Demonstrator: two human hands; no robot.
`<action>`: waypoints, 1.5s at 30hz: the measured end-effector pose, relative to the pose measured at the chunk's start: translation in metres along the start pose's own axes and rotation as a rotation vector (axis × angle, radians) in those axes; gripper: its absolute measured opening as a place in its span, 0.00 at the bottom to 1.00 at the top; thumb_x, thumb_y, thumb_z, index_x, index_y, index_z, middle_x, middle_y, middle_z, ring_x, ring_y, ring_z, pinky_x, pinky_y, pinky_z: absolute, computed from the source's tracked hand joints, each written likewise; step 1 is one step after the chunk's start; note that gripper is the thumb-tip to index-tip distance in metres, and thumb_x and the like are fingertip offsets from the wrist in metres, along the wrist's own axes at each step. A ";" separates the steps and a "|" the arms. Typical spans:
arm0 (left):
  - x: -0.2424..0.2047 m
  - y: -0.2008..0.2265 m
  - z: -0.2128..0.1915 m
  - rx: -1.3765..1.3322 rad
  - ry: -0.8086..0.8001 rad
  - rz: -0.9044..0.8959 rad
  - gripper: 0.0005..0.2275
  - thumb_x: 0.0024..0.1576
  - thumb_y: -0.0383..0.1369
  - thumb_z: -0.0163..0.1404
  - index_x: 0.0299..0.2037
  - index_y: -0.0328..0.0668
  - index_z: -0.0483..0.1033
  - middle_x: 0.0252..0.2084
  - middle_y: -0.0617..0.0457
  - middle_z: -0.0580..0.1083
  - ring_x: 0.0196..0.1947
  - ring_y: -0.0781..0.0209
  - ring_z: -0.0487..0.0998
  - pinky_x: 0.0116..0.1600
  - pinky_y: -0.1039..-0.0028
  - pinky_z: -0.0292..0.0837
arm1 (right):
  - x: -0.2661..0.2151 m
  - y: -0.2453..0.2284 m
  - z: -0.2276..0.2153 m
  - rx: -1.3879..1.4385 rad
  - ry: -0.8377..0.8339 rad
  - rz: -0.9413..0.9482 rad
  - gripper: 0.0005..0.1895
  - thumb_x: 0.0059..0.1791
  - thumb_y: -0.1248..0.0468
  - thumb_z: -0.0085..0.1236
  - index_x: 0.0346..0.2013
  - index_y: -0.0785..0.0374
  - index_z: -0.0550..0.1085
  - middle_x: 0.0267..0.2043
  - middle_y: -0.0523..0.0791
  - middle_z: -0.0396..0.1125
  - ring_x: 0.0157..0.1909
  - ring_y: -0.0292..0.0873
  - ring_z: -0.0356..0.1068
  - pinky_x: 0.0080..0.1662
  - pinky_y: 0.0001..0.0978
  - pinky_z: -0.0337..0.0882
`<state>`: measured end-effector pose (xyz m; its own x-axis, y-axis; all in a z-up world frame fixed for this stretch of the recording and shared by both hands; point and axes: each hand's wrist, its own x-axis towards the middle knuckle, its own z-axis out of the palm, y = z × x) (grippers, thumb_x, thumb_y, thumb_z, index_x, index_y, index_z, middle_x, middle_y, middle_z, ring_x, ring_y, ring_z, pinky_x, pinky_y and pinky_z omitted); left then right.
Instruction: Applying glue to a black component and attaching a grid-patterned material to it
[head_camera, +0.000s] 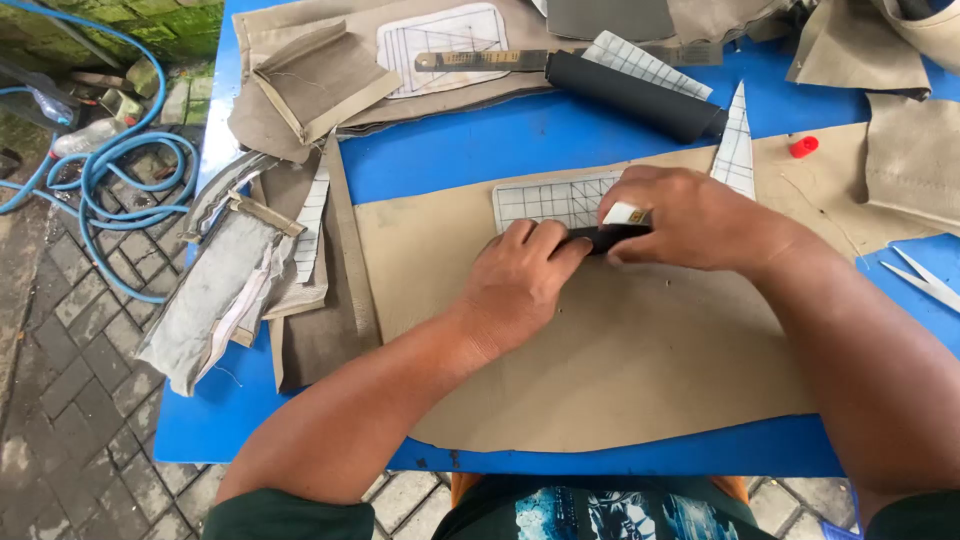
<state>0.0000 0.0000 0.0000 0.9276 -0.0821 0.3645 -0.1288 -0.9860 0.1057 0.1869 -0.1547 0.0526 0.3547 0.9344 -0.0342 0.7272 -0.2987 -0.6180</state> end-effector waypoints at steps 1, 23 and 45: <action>0.004 -0.001 -0.005 0.002 -0.002 -0.003 0.10 0.67 0.33 0.40 0.49 0.45 0.76 0.40 0.52 0.64 0.38 0.55 0.73 0.38 0.67 0.77 | 0.003 0.005 0.001 0.002 -0.002 -0.002 0.22 0.37 0.60 0.75 0.44 0.52 0.80 0.40 0.47 0.75 0.44 0.56 0.76 0.46 0.48 0.75; 0.003 -0.011 -0.006 0.148 -0.099 -0.156 0.34 0.59 0.59 0.46 0.65 0.36 0.70 0.70 0.41 0.59 0.74 0.39 0.54 0.71 0.40 0.52 | 0.025 0.058 0.032 -0.348 0.098 0.172 0.15 0.50 0.44 0.59 0.47 0.43 0.76 0.46 0.44 0.70 0.52 0.59 0.74 0.51 0.59 0.75; -0.003 -0.008 -0.020 0.062 0.048 0.035 0.30 0.54 0.51 0.60 0.57 0.30 0.77 0.62 0.43 0.69 0.63 0.44 0.67 0.61 0.55 0.73 | 0.032 0.065 0.019 -0.390 0.040 0.144 0.16 0.49 0.43 0.59 0.42 0.46 0.81 0.44 0.39 0.72 0.46 0.43 0.74 0.46 0.38 0.72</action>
<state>-0.0084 0.0105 0.0168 0.9051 -0.1109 0.4106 -0.1374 -0.9899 0.0354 0.2340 -0.1408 -0.0039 0.4861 0.8716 -0.0632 0.8338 -0.4843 -0.2651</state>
